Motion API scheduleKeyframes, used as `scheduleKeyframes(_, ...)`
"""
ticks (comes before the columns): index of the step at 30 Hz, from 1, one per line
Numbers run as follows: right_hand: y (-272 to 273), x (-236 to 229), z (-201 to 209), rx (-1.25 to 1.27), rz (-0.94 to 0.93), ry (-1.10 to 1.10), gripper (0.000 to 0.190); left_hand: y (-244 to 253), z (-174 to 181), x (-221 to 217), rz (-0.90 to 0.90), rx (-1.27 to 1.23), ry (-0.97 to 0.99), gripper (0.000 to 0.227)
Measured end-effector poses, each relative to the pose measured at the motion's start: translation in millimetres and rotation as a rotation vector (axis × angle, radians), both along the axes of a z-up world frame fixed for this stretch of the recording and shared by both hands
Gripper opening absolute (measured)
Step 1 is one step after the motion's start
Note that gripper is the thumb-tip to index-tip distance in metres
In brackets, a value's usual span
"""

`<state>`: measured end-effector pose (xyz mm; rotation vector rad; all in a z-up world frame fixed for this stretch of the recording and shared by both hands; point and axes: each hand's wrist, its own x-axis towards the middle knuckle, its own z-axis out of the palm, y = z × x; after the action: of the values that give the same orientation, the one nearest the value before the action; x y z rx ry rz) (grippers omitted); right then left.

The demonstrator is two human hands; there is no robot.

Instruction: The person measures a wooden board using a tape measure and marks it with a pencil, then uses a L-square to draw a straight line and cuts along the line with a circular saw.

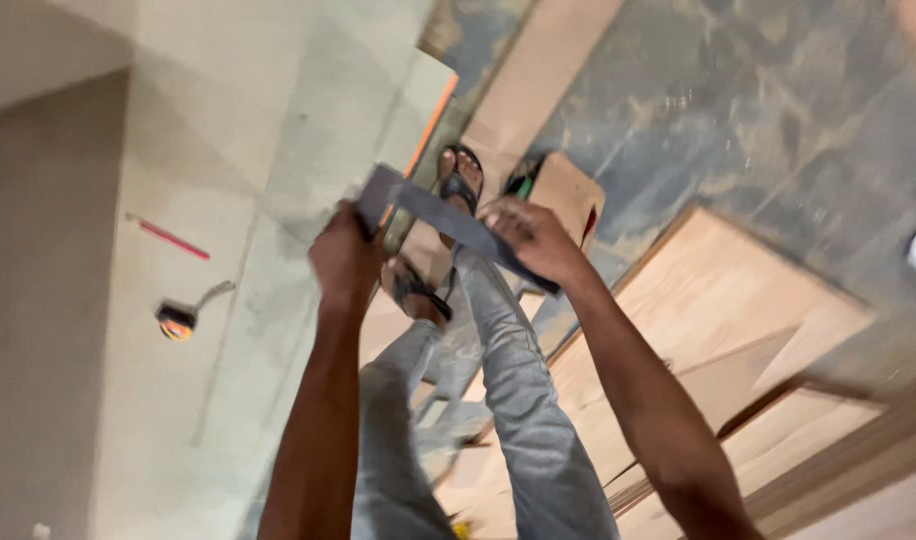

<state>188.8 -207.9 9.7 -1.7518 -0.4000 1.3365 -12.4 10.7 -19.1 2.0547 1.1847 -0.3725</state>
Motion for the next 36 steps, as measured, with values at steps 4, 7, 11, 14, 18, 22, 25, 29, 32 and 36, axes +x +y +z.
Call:
scheduleKeyframes(4, -127, -61, -46, -0.279, -0.705, 0.095, 0.032, 3, -10, -37, 0.070, 0.080, 0.139, 0.027)
scheduleKeyframes(7, -217, -137, -80, -0.485, -0.860, 0.264, 0.039, -5, -15, -58, 0.549, -0.231, 0.169, 0.022)
scheduleKeyframes(11, -264, -216, -125, -0.548, -0.799, 0.368, 0.044, -18, -19, -73, 0.939, -0.491, 0.107, 0.020)
scheduleKeyframes(14, -256, -215, -179, -0.512, -0.937, 0.413, 0.055, -37, -16, -72, 1.034, -0.617, 0.117, 0.013)
scheduleKeyframes(18, -238, -188, -264, -0.415, -1.229, 0.506, 0.070, -52, -29, -81, 1.071, -0.724, 0.119, 0.017)
scheduleKeyframes(22, -224, -175, -315, -0.223, -1.500, 0.355, 0.070, -64, -24, -105, 1.085, -0.828, 0.108, 0.024)
scheduleKeyframes(25, -226, -185, -311, -0.010, -1.567, 0.350, 0.066, -73, 1, -113, 1.089, -0.713, 0.146, 0.021)
scheduleKeyframes(29, -252, -156, -290, 0.159, -1.563, 0.438, 0.062, -117, 37, -101, 1.166, -0.722, 0.044, 0.019)
scheduleKeyframes(32, -290, -153, -259, 0.014, -1.411, 0.446, 0.057, -156, 66, -92, 1.162, -0.770, -0.027, 0.018)
scheduleKeyframes(36, -359, -144, -205, 0.018, -1.203, 0.192, 0.054, -204, 106, -67, 1.179, -0.785, -0.029, 0.020)
